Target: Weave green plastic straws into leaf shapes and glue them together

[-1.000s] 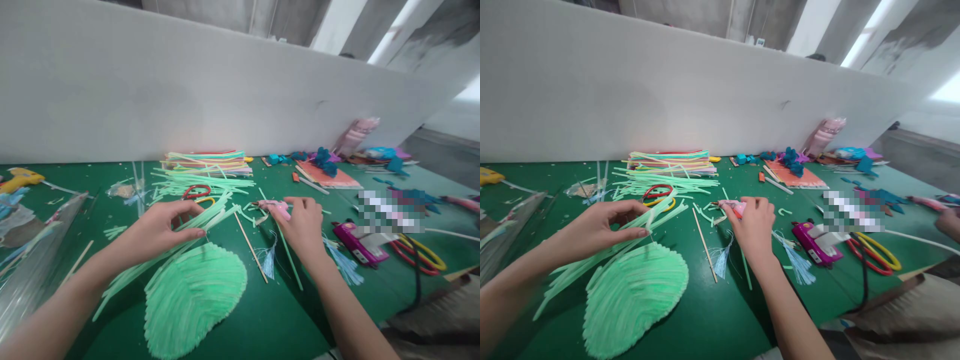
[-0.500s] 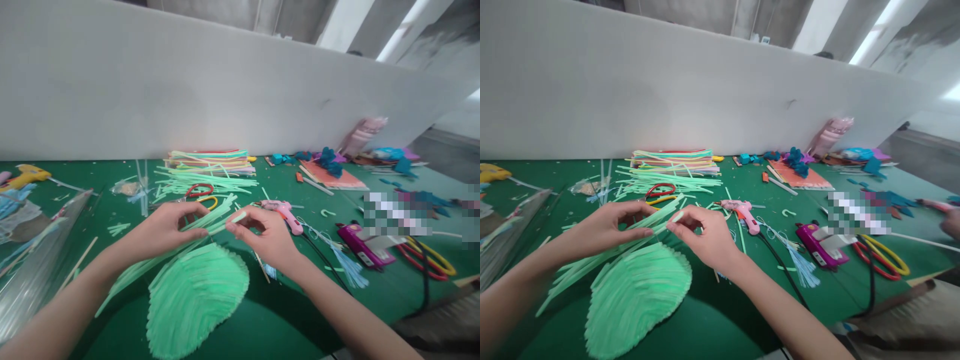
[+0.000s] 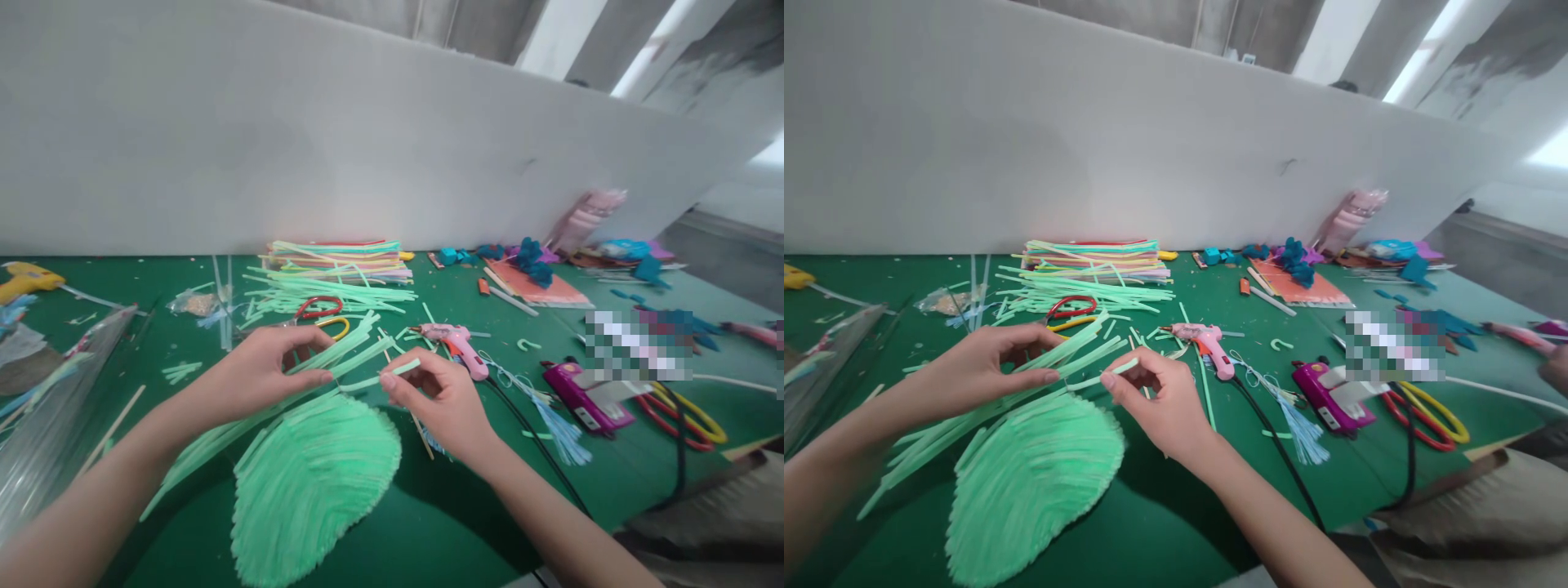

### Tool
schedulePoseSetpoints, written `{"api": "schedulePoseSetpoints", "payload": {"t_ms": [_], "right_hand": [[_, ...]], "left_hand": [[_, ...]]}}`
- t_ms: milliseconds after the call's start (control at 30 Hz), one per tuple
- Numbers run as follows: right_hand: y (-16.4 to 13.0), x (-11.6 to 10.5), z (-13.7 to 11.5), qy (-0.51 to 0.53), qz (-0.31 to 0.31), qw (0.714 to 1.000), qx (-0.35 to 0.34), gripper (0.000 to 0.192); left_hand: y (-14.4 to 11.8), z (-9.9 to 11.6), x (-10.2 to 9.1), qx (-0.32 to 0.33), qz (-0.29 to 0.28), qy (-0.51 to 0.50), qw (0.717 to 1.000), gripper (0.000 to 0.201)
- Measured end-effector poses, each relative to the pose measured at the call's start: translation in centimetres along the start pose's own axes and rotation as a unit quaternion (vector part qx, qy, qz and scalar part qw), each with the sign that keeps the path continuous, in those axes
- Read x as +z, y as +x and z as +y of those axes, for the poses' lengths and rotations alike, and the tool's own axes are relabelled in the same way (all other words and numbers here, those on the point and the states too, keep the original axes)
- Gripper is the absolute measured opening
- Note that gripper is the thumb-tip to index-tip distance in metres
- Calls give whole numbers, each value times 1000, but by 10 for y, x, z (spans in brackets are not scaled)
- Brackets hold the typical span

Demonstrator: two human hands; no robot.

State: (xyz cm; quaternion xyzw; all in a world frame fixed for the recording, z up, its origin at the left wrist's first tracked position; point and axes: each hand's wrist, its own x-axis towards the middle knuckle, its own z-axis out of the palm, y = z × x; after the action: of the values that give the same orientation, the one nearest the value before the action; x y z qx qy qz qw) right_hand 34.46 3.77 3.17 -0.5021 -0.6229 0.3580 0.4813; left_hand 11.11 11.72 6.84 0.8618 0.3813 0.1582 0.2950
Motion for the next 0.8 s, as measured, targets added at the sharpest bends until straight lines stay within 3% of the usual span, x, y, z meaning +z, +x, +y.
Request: {"api": "schedulePoseSetpoints", "payload": {"t_ms": [300,400,467,533,633,800], "right_hand": [[-12,2,-13,-100,-12,993,-69,8],[-7,7,-13,-127,-31,987,-91,8],[-2,10,-10,-143,-58,984,-91,9],[2,12,-6,-161,-86,979,-88,10],[4,14,-3,-174,-123,973,-87,9],[5,14,-5,-203,-195,953,-113,8]], "left_hand": [[6,-3,8,-15,1,34,999,36],[0,-4,19,-6,64,85,994,41],[-16,-2,32,28,147,158,976,44],[-40,2,50,59,185,212,958,38],[-75,7,84,148,167,279,934,38],[-94,1,127,141,146,362,910,78]]}}
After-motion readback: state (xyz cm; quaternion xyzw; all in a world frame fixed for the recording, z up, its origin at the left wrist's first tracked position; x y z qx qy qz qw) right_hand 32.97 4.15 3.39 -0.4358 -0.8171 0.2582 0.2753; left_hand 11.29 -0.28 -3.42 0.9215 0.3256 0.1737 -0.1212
